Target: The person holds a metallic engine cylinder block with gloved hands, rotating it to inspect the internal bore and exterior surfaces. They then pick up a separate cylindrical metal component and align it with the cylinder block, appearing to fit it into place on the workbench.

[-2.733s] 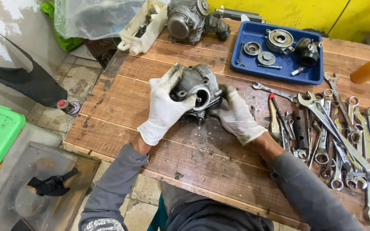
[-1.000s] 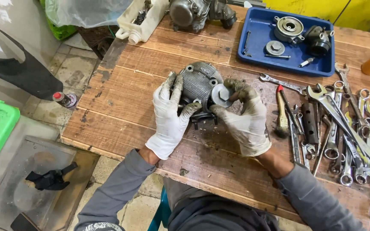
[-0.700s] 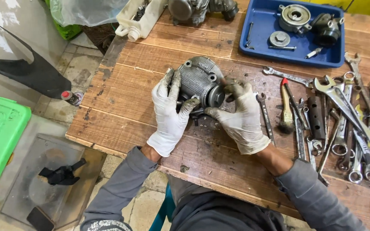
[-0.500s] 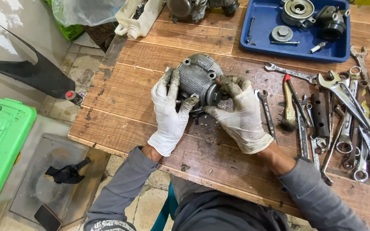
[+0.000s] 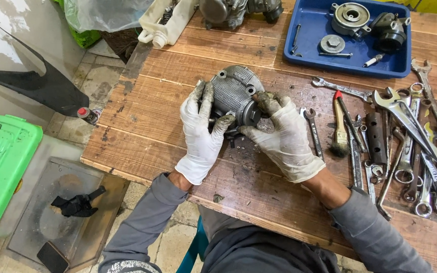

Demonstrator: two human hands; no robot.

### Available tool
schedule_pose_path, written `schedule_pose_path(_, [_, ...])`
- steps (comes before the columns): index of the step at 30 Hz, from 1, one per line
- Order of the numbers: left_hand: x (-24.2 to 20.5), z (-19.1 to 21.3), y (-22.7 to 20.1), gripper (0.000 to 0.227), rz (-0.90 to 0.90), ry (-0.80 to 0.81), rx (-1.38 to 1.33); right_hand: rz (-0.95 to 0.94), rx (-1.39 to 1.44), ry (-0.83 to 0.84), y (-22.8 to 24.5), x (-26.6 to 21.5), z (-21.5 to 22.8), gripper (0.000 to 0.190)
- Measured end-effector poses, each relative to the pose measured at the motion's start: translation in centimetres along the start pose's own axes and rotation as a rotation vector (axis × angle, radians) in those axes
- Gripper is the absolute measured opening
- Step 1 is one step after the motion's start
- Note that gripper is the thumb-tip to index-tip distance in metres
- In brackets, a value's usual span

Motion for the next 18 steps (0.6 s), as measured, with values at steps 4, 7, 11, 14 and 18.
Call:
schedule_pose_path(4, [0.0, 0.0, -0.2, 0.072, 0.006, -0.001, -0.001, 0.014, -0.097, -0.002, 1.0, 0.2, -0.2, 0.076])
schedule_pose_path(7, [0.1, 0.1, -0.2, 0.073, 0.009, -0.002, 0.006, 0.104, -0.226, 0.064, 1.4, 0.7, 0.0, 0.079])
schedule_pose_path(11, [0.1, 0.1, -0.3, 0.071, 0.008, -0.006, -0.001, 0.147, -0.335, 0.163, 2.0, 0.9, 0.1, 0.073])
schedule_pose_path(14, [0.1, 0.1, -0.3, 0.07, -0.002, -0.012, 0.001, 0.204, -0.423, 0.215, 1.3, 1.0, 0.0, 0.071])
schedule_pose_path(18, [0.2, 0.0, -0.3, 0.07, -0.006, -0.018, -0.005, 0.077, -0.496, 0.266, 1.7, 1.6, 0.0, 0.071])
Point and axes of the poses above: each hand's wrist, its own x-axis towards the middle knuckle, its own z-axis out of the back of the hand, y = z × x, the point moved 1 cm from there along x, towards the middle knuckle, and after that the axes turned 15 degrees about -y, right-handed, at the moved point
